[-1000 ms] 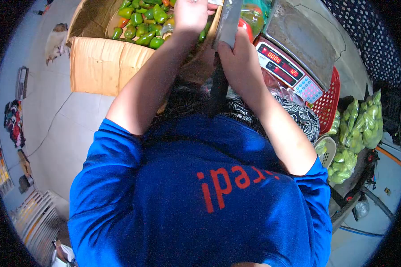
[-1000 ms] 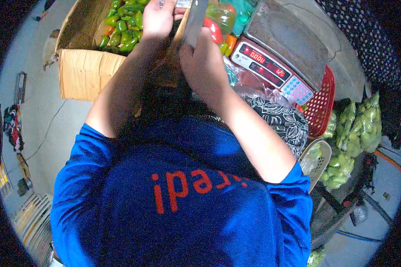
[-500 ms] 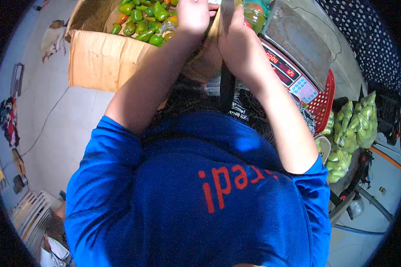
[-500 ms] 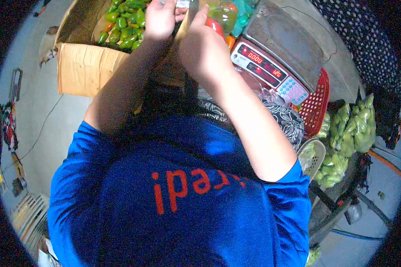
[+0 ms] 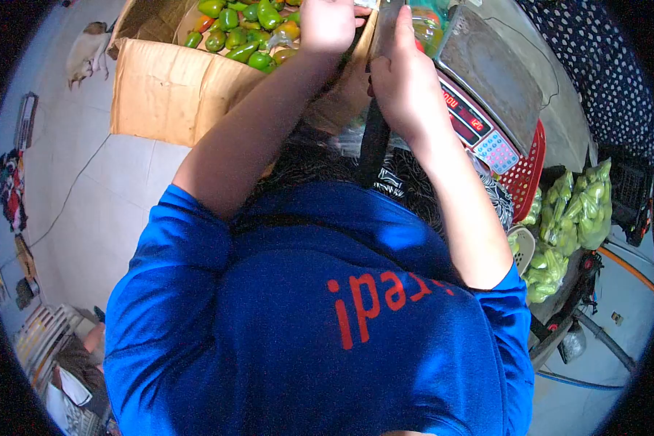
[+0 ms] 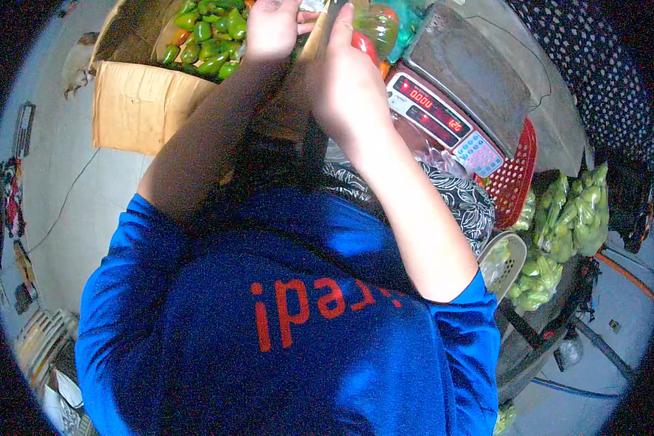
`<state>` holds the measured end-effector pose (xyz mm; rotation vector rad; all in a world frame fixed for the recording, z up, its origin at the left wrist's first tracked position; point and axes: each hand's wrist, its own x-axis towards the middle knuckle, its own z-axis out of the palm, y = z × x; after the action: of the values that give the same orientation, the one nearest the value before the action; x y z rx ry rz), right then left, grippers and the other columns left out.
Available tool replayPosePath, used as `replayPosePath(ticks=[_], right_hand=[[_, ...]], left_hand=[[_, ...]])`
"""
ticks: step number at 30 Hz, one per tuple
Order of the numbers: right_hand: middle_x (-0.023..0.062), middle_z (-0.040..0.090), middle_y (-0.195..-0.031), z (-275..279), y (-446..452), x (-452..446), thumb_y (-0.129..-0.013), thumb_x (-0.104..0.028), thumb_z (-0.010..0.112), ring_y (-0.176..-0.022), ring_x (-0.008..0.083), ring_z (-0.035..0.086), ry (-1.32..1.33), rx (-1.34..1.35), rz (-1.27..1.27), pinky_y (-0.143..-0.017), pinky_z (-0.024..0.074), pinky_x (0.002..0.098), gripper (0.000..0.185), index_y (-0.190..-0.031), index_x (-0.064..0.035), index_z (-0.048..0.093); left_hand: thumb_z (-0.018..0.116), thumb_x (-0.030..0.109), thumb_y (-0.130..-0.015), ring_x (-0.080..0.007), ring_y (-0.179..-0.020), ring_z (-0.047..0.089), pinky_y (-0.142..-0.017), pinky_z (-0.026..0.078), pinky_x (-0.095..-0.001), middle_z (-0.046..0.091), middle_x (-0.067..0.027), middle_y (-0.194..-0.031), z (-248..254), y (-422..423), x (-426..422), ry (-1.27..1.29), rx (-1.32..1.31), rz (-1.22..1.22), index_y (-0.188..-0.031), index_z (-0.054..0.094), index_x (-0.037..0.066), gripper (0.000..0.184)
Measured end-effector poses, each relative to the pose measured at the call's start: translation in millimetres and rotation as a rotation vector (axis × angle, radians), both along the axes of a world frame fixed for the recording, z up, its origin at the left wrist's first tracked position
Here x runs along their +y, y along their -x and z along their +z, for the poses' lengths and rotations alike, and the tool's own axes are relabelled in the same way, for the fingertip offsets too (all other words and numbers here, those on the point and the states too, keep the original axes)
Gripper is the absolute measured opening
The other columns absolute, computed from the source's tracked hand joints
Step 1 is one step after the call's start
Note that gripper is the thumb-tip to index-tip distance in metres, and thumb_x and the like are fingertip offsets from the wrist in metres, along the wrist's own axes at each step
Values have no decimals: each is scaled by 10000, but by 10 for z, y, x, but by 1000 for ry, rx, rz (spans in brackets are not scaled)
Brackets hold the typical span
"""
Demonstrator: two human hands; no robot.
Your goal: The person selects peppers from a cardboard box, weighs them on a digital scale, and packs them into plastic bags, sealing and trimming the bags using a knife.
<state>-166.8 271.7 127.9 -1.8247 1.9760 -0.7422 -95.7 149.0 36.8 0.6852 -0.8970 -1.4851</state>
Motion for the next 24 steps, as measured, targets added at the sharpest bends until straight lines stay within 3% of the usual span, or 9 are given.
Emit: replayPosePath(ticks=[5,8,11,14,17,18,21,23,24], right_hand=[[333,577,-808,-74,-7,-47,-777,-28,449,-728,436,592,19,47,40,-637,471,453,682,-1344,150,115],[309,597,-810,-126,-18,-117,-788,-53,448,-753,424,600,98,225,31,-661,481,450,680,-1343,153,113],[298,612,-842,-174,47,-305,-814,-130,440,-797,414,606,105,143,92,-703,486,447,690,-1347,150,103],[311,608,-887,-33,-10,-504,-835,-195,418,-834,416,605,-93,117,29,-730,483,447,692,-1348,152,108],[318,600,-923,9,-73,-571,-843,-227,404,-860,413,603,-247,111,-3,-752,483,429,702,-1346,159,101],[321,595,-945,64,-40,-428,-836,-233,424,-881,408,603,-100,15,74,-786,477,414,729,-1369,125,78],[359,540,-1060,25,183,-232,-819,-233,477,-965,404,593,23,-126,29,-826,469,413,772,-1439,-54,55],[222,527,-1213,-68,480,25,-840,-50,451,-781,224,653,88,-292,-34,-652,511,333,624,-1419,-39,218],[191,483,-1273,-96,644,131,-851,-38,441,-789,182,632,121,-441,-54,-635,506,309,622,-1429,-57,210]], left_hand=[[464,179,-951,-189,-694,608,-614,536,-321,572,-92,-792,-49,13,-15,57,-9,29,-903,482,47,142],[456,176,-954,-189,-685,606,-608,536,-319,571,-91,-787,-27,0,8,13,1,39,-896,479,43,147],[445,181,-958,-185,-669,601,-592,534,-309,563,-85,-771,-34,-23,-16,27,13,44,-886,474,40,161],[426,182,-963,-163,-653,595,-546,513,-280,555,-77,-759,10,-65,6,-69,102,49,-882,472,45,165],[405,176,-966,-136,-619,583,-488,470,-240,574,-83,-767,-200,-144,-147,23,160,-92,-912,470,52,149],[402,187,-967,-109,-568,552,-453,424,-210,597,-79,-782,-265,-150,-187,-9,265,-138,-937,474,60,150],[416,211,-966,-95,-532,512,-448,408,-202,612,-62,-802,21,-97,-82,-152,19,152,-951,483,62,164],[432,215,-960,-86,-572,522,-462,409,-204,611,-44,-823,-111,-122,-177,-69,-33,154,-966,497,64,164],[431,205,-959,-84,-587,528,-468,410,-205,612,-44,-829,-128,-124,-198,-39,-69,163,-974,498,62,159]])
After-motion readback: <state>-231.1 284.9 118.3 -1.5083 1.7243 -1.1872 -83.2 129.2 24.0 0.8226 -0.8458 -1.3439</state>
